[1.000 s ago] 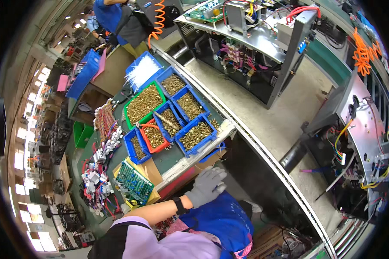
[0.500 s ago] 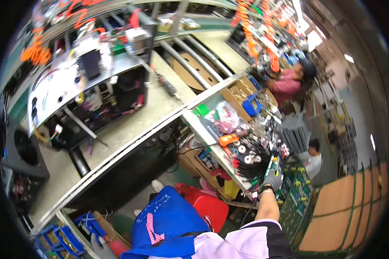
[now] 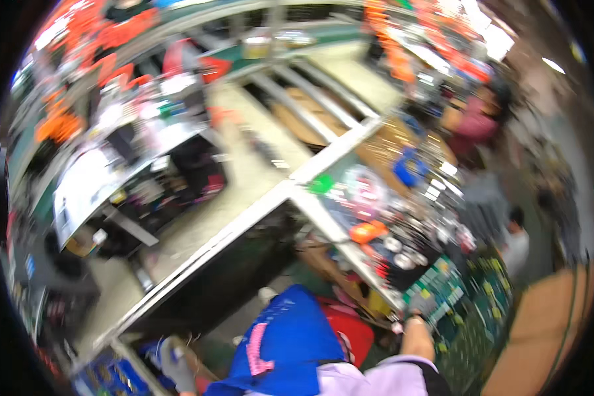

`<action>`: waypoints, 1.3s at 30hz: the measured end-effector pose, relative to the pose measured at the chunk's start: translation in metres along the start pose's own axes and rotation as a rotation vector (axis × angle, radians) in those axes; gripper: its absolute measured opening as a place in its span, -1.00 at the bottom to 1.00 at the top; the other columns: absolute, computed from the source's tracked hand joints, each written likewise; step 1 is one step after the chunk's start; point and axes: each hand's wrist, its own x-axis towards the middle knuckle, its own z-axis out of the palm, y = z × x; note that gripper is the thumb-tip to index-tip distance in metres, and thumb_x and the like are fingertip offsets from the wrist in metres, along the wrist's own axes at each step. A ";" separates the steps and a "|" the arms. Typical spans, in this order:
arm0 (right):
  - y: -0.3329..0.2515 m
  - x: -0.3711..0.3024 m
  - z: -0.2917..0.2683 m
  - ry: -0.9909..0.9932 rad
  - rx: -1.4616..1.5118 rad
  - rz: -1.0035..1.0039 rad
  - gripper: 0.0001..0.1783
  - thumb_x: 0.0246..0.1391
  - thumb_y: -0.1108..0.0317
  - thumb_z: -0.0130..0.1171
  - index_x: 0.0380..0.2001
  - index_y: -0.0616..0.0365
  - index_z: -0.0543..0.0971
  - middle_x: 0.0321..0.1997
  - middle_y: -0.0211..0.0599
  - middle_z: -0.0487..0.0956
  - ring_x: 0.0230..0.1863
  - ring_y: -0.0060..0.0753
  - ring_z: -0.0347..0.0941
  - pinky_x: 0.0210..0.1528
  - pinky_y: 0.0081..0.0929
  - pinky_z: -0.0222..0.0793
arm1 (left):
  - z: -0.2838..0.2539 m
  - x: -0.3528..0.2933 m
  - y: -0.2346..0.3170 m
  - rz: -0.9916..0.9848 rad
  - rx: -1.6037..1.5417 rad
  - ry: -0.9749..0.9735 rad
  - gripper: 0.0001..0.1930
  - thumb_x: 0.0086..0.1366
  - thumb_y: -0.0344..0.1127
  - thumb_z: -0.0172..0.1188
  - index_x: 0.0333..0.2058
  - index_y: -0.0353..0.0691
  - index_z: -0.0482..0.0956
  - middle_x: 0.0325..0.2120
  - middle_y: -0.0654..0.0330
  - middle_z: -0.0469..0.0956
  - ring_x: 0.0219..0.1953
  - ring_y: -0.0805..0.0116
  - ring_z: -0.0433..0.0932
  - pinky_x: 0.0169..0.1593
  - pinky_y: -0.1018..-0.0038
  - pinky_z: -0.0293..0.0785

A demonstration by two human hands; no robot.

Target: The worker is seen assembling internal components of solar power inverters, including installing circuit boards and connecting wiring using an air-powered screwdriver.

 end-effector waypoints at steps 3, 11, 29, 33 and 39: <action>-0.026 -0.004 0.007 -0.244 -0.469 -0.522 -0.56 0.07 0.12 0.00 -0.04 0.10 0.51 -0.05 -0.10 0.54 -0.02 -0.04 0.47 -0.02 -0.23 0.40 | -0.005 -0.023 -0.004 -0.040 0.086 -0.009 -0.66 0.04 -0.37 0.21 -0.14 -0.23 0.54 -0.21 0.06 0.56 -0.10 0.09 0.51 0.03 0.30 0.39; -0.192 -0.216 0.002 -1.040 0.178 -1.341 -0.58 0.01 0.24 0.10 -0.05 0.19 0.49 -0.05 -0.06 0.53 -0.05 -0.07 0.47 -0.01 -0.24 0.37 | -0.052 -0.097 -0.036 -0.288 0.189 0.252 -0.65 0.15 -0.22 0.15 -0.08 -0.16 0.44 -0.08 0.09 0.47 0.00 0.07 0.42 0.11 0.21 0.30; 0.119 -0.767 -0.088 -0.904 -0.548 -3.638 -0.27 -0.10 -0.09 0.23 0.06 0.13 0.32 -0.09 -0.15 0.45 -0.08 -0.09 0.42 -0.15 -0.18 0.36 | -0.114 -0.388 -0.011 -1.279 0.352 1.110 -0.71 0.09 -0.31 0.20 -0.17 -0.21 0.54 -0.23 0.11 0.57 -0.16 0.11 0.52 -0.04 0.28 0.39; 0.167 -0.768 -0.058 -0.582 -0.776 -3.593 -0.38 -0.01 0.02 0.16 0.02 0.18 0.31 -0.15 -0.13 0.50 -0.16 -0.06 0.49 -0.28 -0.17 0.44 | -0.104 -0.396 -0.019 -1.365 0.281 1.142 -0.71 0.10 -0.28 0.20 -0.18 -0.20 0.54 -0.22 0.09 0.56 -0.16 0.10 0.52 -0.05 0.28 0.40; 0.166 -0.774 -0.038 -0.779 -0.705 -3.617 -0.63 0.00 0.22 0.10 -0.14 0.12 0.32 -0.30 -0.16 0.55 -0.27 -0.04 0.52 -0.33 -0.13 0.45 | -0.107 -0.390 -0.035 -1.314 0.448 1.034 -0.52 0.01 -0.25 0.29 -0.05 -0.16 0.46 -0.12 0.09 0.50 0.00 0.10 0.44 0.07 0.23 0.31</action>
